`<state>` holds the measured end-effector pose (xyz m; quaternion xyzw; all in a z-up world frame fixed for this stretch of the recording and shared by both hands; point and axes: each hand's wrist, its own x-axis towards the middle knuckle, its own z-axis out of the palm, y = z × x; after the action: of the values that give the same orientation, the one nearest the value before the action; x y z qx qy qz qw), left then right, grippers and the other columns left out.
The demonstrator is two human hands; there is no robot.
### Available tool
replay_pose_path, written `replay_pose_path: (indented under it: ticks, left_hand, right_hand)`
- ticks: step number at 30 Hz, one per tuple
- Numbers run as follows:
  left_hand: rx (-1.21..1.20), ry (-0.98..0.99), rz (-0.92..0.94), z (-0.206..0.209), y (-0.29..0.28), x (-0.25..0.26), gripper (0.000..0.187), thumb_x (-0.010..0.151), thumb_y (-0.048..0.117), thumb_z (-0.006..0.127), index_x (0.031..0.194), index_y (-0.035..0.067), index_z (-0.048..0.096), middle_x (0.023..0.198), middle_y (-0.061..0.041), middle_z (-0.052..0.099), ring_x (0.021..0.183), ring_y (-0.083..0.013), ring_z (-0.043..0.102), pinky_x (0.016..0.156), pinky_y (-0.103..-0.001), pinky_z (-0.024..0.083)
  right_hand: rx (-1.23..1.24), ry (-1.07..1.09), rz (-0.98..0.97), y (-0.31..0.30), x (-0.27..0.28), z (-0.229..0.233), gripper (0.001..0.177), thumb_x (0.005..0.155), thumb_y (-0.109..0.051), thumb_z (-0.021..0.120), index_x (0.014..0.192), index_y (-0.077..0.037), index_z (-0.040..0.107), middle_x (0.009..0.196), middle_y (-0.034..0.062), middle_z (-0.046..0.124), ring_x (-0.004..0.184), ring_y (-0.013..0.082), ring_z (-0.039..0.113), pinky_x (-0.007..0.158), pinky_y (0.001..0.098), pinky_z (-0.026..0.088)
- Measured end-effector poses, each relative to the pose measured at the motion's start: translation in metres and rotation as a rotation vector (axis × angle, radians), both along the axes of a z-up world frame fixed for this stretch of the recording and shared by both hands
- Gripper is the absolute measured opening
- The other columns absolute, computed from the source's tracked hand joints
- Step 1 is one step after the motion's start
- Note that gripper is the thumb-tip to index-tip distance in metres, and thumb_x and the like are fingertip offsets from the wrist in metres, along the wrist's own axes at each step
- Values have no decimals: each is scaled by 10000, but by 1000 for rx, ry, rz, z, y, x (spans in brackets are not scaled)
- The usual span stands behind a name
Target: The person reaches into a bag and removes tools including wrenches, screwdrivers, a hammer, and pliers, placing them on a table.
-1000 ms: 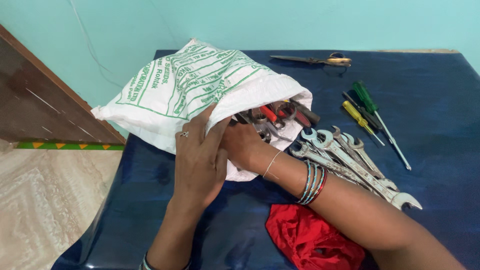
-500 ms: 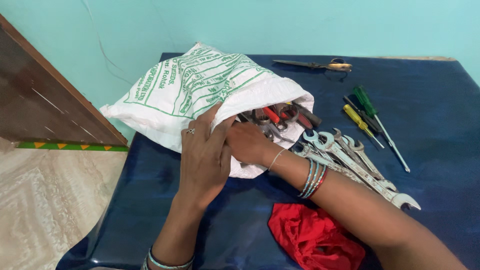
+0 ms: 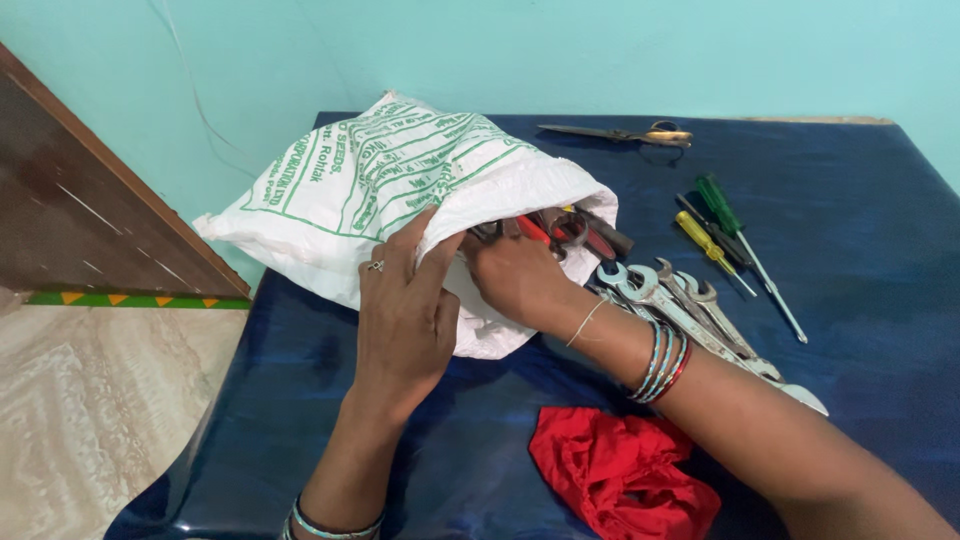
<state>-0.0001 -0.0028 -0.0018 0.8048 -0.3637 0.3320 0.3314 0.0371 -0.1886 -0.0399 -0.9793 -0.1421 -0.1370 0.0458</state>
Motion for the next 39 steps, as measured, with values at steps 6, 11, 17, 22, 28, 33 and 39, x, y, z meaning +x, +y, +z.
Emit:
replay_pose_path:
  ticks: [6,11,17,22,28,33,39]
  left_hand:
    - [5,10,-7,0,-1,1,583,773,-70,581,1336,71,632,1478,-172,527,1167,-346,584,932,-465,427]
    - [9,21,-7,-2,0,1,567,776,-58,591,1324,77,640,1478,-174,526,1140,-339,586,926,-459,429]
    - [3,19,-11,-2,1,2,566,781,-52,593,1330,79,636,1479,-169,522,1181,-359,582,941,-465,436]
    - [31,15,9,-2,1,1,584,780,-42,608,1348,93,628,1490,-162,511,1211,-372,570,975,-492,425]
    - [41,-19,42,-2,-2,-2,590,796,-31,631,1366,122,639,1502,-143,505,1297,-345,523,1030,-484,384]
    - [20,-94,40,-2,-6,-10,529,846,9,664,1363,124,650,1528,-134,503,1426,-320,462,1122,-452,276]
    - [84,-154,7,0,-18,-25,475,847,65,693,1314,152,687,1511,-102,542,1444,-281,438,1115,-435,218]
  right_hand:
    - [-238,-170,34,-1,5,-17,218,900,-129,580,1048,7,666,781,161,734,642,301,738,521,414,572]
    - [-258,-358,72,2,11,-27,170,835,-134,610,902,-14,710,727,121,710,604,258,711,479,388,549]
    - [-270,-366,49,3,15,-30,148,839,-125,617,863,-17,714,739,132,711,623,261,712,508,379,553]
    - [-59,-104,3,0,6,-17,277,864,-130,610,1078,35,672,743,214,716,653,372,716,560,480,560]
    - [303,115,23,-21,-52,13,248,936,-244,618,1085,-64,700,796,210,710,758,397,690,655,520,511]
    - [685,461,-85,-61,-112,34,236,973,-262,597,973,-49,700,628,58,619,545,179,586,544,352,462]
    - [980,419,-540,-125,-180,41,230,932,-226,605,1013,-60,743,584,-2,526,476,127,448,448,304,345]
